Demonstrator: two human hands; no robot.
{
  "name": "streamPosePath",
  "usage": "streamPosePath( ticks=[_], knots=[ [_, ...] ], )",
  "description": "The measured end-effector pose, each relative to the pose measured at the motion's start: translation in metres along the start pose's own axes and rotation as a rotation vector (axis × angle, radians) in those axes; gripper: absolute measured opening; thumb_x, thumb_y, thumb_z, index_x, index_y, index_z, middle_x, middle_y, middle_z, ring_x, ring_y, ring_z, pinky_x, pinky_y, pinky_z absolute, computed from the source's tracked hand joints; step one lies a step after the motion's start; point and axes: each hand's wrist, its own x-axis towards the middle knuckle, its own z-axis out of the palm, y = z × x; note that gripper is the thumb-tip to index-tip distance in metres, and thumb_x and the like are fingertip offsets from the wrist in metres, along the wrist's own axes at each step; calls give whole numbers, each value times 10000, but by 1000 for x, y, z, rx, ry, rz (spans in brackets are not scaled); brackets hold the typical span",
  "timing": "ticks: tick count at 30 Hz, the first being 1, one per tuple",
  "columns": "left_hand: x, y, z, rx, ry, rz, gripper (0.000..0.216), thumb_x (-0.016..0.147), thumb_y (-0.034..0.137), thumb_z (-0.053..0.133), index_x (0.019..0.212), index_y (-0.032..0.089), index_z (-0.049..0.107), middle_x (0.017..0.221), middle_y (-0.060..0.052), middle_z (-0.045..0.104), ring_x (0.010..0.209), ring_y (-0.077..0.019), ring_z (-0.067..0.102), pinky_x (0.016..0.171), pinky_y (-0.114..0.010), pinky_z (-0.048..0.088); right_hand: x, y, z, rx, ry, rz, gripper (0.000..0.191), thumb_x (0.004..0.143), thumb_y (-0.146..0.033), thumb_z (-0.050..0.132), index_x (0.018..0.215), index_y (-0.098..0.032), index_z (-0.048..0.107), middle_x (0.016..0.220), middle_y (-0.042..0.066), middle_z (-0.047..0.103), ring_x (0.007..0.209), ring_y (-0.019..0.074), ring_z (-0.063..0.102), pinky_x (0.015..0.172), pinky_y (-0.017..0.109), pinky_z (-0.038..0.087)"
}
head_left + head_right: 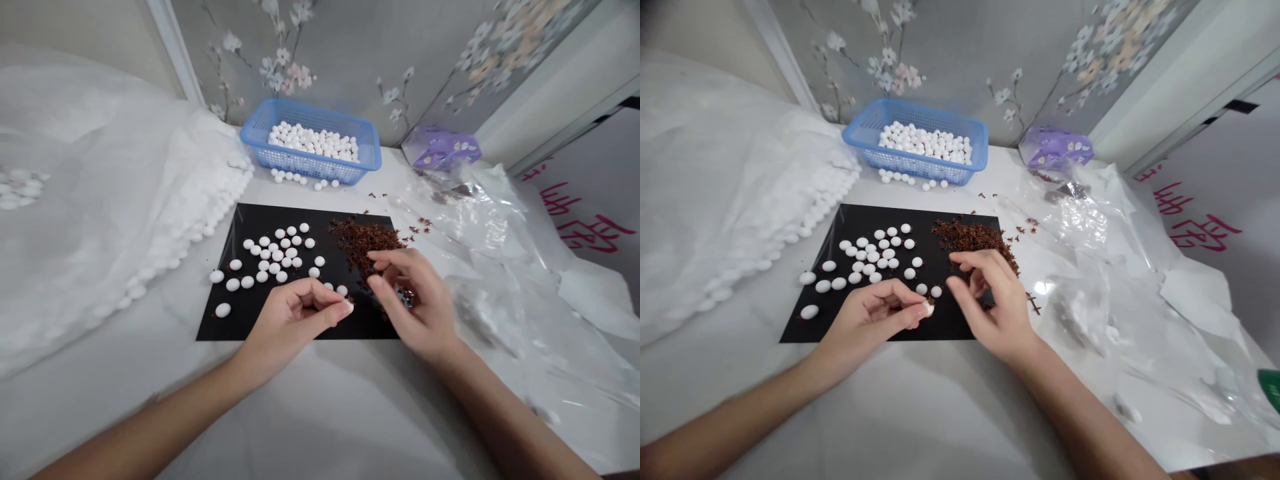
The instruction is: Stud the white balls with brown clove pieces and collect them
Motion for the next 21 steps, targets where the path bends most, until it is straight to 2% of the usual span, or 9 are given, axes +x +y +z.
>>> streamPosePath(
  ticks=[2,5,9,15,21],
  knots=[
    [-2,-1,-1,210,7,101,150,768,321,633,738,174,622,753,0,667,659,-100,584,607,-204,457,4,11,-1,-177,-8,-1,212,855,-191,519,1055,-211,588,963,72,565,815,170,562,707,329,498],
    [-4,-3,-6,621,0,306,138,822,301,555,765,192,618,688,18,634,598,-93,541,564,-211,407,7,24,1,-365,-129,-86,284,869,-205,497,1138,-190,586,1122,106,568,1032,244,507,896,431,431],
    [-3,-3,-12,982,68,464,159,844,279,497,747,194,590,654,15,614,603,-113,526,548,-237,359,5,27,6,-460,-201,-136,273,885,-188,462,1112,-201,614,1158,89,586,1048,258,490,871,447,430],
    [1,-1,-15,1160,181,501,164,855,261,473,764,206,598,763,-9,653,752,-164,562,624,-268,383,1,26,7,-468,-144,-146,147,871,-207,507,904,-199,650,982,66,644,922,235,537,777,399,440],
    [10,18,-22,1101,241,550,160,859,274,467,826,212,611,853,-22,657,842,-170,579,732,-269,416,3,24,9,-474,-111,-59,137,877,-182,471,835,-188,601,946,77,623,889,233,532,775,394,426]
  ],
)
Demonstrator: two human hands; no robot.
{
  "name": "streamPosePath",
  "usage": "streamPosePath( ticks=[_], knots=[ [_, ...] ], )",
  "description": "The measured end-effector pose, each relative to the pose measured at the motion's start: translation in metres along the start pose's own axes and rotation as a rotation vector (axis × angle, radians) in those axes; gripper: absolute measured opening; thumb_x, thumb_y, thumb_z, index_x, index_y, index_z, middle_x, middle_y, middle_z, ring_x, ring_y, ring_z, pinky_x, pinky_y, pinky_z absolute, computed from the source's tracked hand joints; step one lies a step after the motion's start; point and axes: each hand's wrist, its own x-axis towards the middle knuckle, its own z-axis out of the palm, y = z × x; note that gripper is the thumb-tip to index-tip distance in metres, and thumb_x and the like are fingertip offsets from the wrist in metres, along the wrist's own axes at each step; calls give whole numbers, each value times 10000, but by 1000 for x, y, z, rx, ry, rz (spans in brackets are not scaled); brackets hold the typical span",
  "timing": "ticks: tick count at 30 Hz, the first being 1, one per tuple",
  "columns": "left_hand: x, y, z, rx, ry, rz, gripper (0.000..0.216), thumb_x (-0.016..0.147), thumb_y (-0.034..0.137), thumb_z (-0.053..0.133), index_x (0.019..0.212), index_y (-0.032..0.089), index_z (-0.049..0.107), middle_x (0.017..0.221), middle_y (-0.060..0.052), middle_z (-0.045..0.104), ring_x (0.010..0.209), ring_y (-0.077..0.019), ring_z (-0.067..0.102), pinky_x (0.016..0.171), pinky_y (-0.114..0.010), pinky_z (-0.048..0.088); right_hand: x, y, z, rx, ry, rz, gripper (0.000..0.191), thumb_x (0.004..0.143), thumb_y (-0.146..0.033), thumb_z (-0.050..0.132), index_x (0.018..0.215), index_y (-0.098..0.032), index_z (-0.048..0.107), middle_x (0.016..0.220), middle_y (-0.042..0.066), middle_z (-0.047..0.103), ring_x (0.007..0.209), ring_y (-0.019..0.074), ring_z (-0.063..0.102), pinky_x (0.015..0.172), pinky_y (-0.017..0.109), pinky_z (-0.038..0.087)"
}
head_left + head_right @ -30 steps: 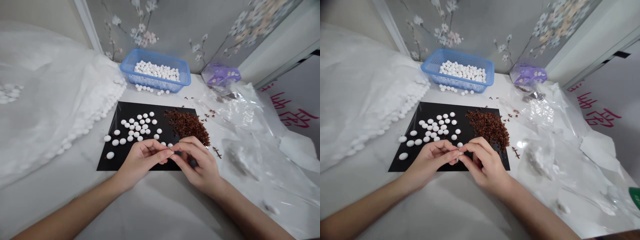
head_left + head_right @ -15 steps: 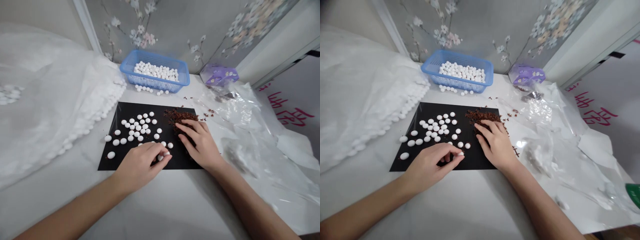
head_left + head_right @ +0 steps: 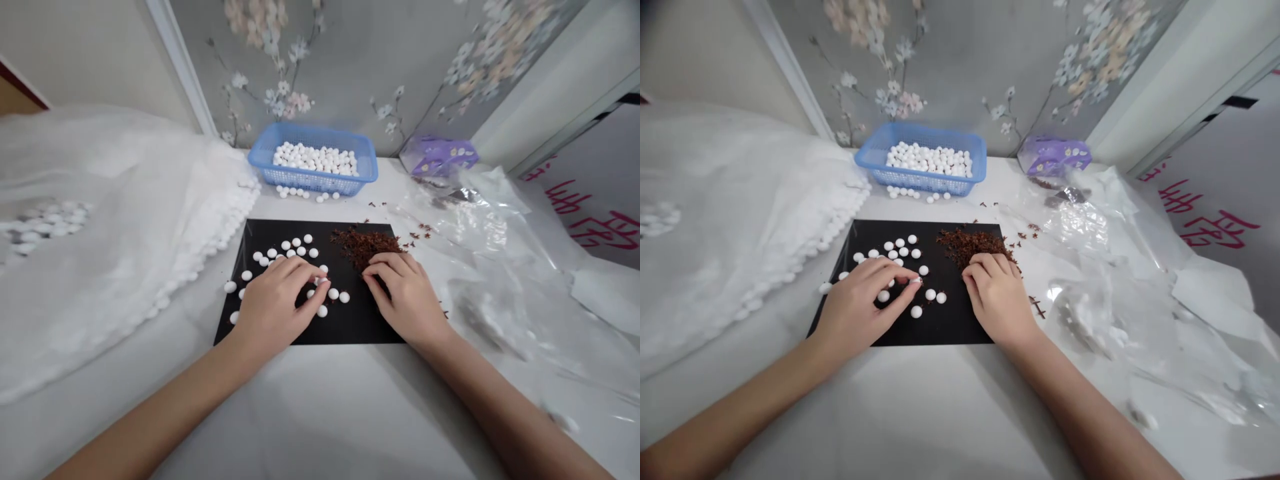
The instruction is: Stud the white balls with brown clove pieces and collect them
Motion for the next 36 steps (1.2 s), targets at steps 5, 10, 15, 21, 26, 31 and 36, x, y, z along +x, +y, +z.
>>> streamPosePath(
  ticks=[5,10,15,21,26,31,36],
  knots=[
    [38,-9,-5,47,-99,-48,145,817,295,496,817,222,621,804,0,651,761,-163,575,603,-257,380,1,-7,-3,139,109,40,105,867,-185,472,831,-185,570,889,78,614,844,218,551,753,374,435],
    [81,-29,1,20,-398,-68,150,701,384,610,748,254,670,764,23,658,651,-156,559,540,-250,350,2,-12,-7,238,121,49,110,861,-174,462,822,-192,563,849,66,630,809,206,564,737,359,443],
    [124,-49,12,62,-213,-41,283,804,330,483,985,205,662,1011,-39,671,732,-164,583,648,-269,425,1,-13,-7,305,189,97,128,867,-191,461,829,-193,584,805,51,636,737,175,580,680,313,473],
    [147,-52,31,251,-150,-34,253,791,200,481,935,163,686,1017,-106,671,947,-268,588,779,-341,427,-1,-12,-2,335,253,156,123,864,-220,486,877,-200,607,796,37,670,716,163,616,660,291,496],
    [150,-57,37,250,-136,-43,233,791,134,450,901,120,654,1015,-150,647,966,-285,579,797,-370,423,-2,-13,-2,337,245,94,117,845,-190,524,903,-190,626,799,41,676,723,159,616,685,299,506],
    [136,-51,29,143,-82,-29,209,831,219,459,955,139,608,1028,-121,638,935,-234,589,803,-334,436,-2,-13,-6,326,258,43,101,863,-172,498,874,-198,595,814,41,670,745,165,611,675,299,494],
    [75,-11,16,-631,-153,-141,246,793,364,574,937,167,598,912,-50,677,805,-157,622,679,-247,480,-3,-17,-16,348,267,70,65,875,-183,475,890,-201,535,798,23,644,677,129,593,623,253,471]
  ],
)
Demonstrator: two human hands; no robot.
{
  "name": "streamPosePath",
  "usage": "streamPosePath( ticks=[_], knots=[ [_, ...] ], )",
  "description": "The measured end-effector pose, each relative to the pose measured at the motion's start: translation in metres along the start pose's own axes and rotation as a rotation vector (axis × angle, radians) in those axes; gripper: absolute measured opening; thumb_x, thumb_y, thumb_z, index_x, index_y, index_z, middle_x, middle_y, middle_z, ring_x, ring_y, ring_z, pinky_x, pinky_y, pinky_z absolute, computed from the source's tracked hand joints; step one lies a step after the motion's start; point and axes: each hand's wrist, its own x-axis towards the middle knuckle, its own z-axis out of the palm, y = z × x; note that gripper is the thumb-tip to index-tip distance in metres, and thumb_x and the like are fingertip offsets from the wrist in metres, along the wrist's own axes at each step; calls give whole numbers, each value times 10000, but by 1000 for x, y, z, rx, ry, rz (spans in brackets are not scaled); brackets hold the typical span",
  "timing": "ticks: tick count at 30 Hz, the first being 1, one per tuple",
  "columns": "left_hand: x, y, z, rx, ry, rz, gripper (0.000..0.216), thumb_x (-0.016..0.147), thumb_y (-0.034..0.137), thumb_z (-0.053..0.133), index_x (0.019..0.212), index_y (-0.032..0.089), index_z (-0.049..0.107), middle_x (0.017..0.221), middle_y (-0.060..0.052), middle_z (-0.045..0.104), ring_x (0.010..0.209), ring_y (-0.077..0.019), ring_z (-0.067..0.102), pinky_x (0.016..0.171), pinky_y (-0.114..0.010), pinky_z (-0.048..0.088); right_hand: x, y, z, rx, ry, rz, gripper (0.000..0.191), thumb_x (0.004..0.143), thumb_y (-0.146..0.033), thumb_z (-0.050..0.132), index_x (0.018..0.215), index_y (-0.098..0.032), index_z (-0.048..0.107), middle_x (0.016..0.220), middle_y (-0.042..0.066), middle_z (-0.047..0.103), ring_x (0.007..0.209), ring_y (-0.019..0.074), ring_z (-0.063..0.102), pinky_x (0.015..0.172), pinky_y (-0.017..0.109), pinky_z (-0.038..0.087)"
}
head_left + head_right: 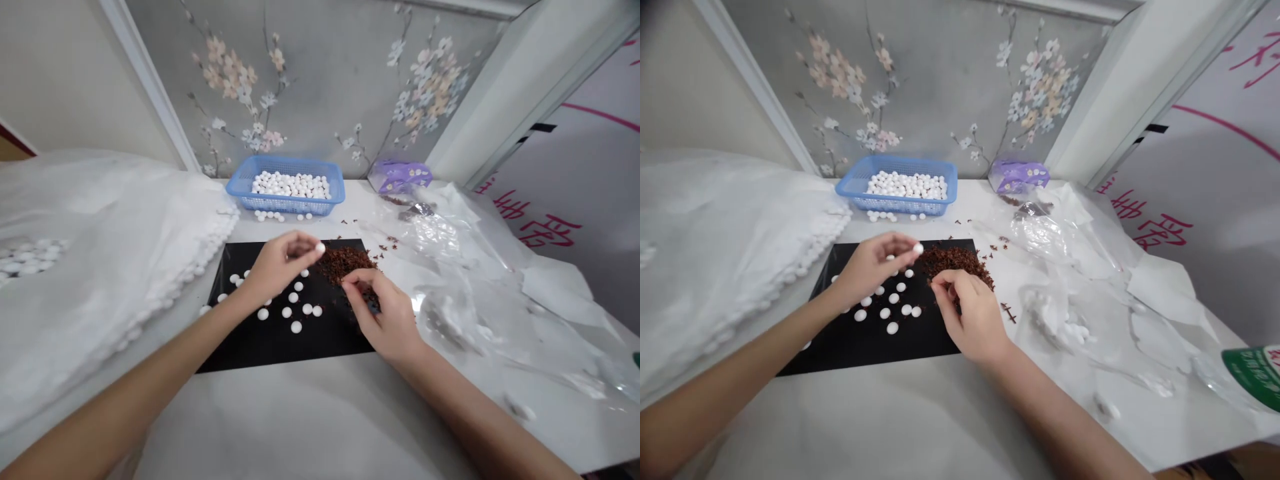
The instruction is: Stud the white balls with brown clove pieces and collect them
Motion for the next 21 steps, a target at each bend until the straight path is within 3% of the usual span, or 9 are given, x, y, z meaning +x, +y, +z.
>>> streamPosePath(
  ticks=[2,7,11,16,21],
  knots=[
    [-32,8,7,-213,-74,-137,233,767,354,622,924,182,613,887,-28,680,730,-129,612,627,-226,477,0,-3,-1,42,-8,52,60,869,-187,481,892,-199,535,778,7,635,597,101,562,568,223,455],
    [-79,7,12,-464,26,-375,174,737,316,680,868,205,646,767,23,658,628,-70,568,603,-176,463,-3,-3,5,84,-88,174,98,833,-178,517,849,-198,612,796,2,670,555,84,548,515,194,447],
    [-84,3,11,-584,73,-418,133,739,298,689,848,226,667,712,44,643,608,-44,544,606,-140,449,-4,0,7,91,-82,223,115,801,-181,556,847,-193,660,776,7,680,535,88,552,483,201,453],
    [-86,6,14,-706,19,-503,127,743,297,687,856,239,674,745,45,654,607,-32,532,593,-125,437,-1,-2,1,109,-109,290,136,809,-209,558,865,-190,680,651,-5,639,465,82,525,427,206,437],
    [-90,9,21,-827,-43,-579,127,763,317,664,859,237,683,798,32,658,650,-36,541,615,-128,437,0,-8,-3,175,-152,253,82,832,-214,555,845,-185,631,653,-12,620,440,64,501,413,197,410]
  ],
)
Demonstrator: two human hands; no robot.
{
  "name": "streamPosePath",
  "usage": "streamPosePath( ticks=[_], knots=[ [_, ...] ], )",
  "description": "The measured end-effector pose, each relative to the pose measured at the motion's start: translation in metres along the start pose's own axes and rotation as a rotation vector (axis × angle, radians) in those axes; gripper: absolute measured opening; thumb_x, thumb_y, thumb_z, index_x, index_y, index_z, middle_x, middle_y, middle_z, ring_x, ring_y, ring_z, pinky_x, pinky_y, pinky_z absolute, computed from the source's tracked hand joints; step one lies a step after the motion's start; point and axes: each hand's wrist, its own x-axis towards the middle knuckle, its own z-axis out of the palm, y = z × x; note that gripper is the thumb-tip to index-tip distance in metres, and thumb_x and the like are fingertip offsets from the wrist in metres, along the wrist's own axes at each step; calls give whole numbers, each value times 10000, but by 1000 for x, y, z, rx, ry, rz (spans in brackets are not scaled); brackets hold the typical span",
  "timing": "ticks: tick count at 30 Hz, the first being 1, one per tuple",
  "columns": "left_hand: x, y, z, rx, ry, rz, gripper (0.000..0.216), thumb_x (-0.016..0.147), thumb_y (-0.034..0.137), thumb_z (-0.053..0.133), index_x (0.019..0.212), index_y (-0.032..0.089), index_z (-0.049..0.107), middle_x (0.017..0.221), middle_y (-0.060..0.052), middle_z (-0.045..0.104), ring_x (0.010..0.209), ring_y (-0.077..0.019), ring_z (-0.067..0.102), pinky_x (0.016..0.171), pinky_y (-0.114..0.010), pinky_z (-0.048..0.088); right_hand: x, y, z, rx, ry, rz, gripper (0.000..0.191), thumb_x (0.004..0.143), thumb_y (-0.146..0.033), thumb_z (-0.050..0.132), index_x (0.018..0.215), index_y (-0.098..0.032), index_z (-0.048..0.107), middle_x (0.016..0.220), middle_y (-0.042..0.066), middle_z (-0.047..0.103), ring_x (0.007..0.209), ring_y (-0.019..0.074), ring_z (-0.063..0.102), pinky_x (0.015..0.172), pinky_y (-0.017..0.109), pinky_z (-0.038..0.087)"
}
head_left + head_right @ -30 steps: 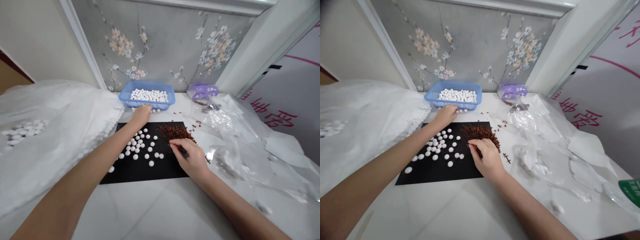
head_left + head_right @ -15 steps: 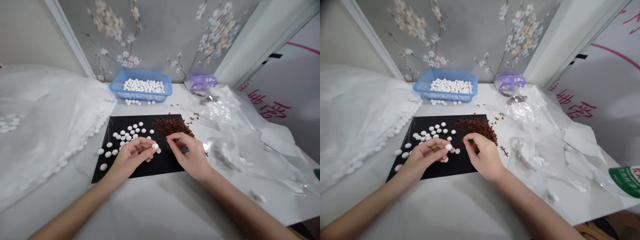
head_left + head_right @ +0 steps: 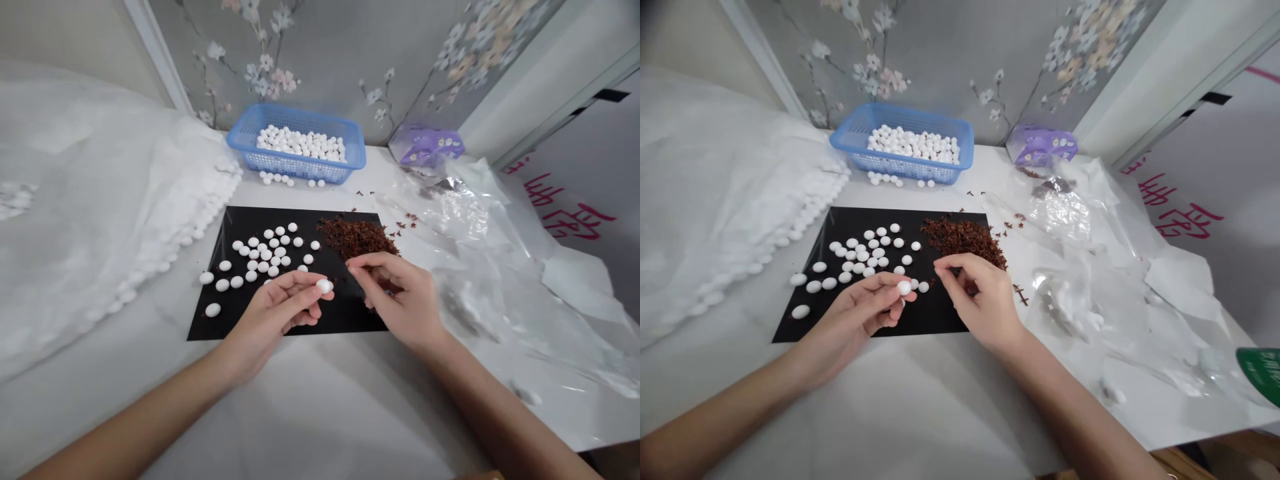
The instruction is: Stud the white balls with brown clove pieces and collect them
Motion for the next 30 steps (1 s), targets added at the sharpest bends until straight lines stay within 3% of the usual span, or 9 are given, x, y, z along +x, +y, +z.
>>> streamPosePath(
  ticks=[10,20,30],
  knots=[
    [1,-5,5,44,-33,9,124,731,288,692,802,189,673,773,14,657,580,-39,487,575,-157,413,-8,-11,2,148,-116,-72,63,872,-169,502,833,-196,545,753,-24,520,477,34,452,407,174,382],
    [2,-7,3,27,-57,31,81,740,264,687,754,185,683,730,21,651,578,-35,490,557,-143,401,-10,-12,2,42,-137,-248,100,855,-92,504,852,-183,542,739,-5,534,586,68,476,500,189,414],
    [2,-6,3,-26,-45,12,89,728,263,697,751,178,683,667,39,604,583,-38,497,574,-152,410,-9,-11,2,111,-195,-294,211,796,-118,587,981,-194,523,806,9,548,479,47,431,436,199,422]
  ],
)
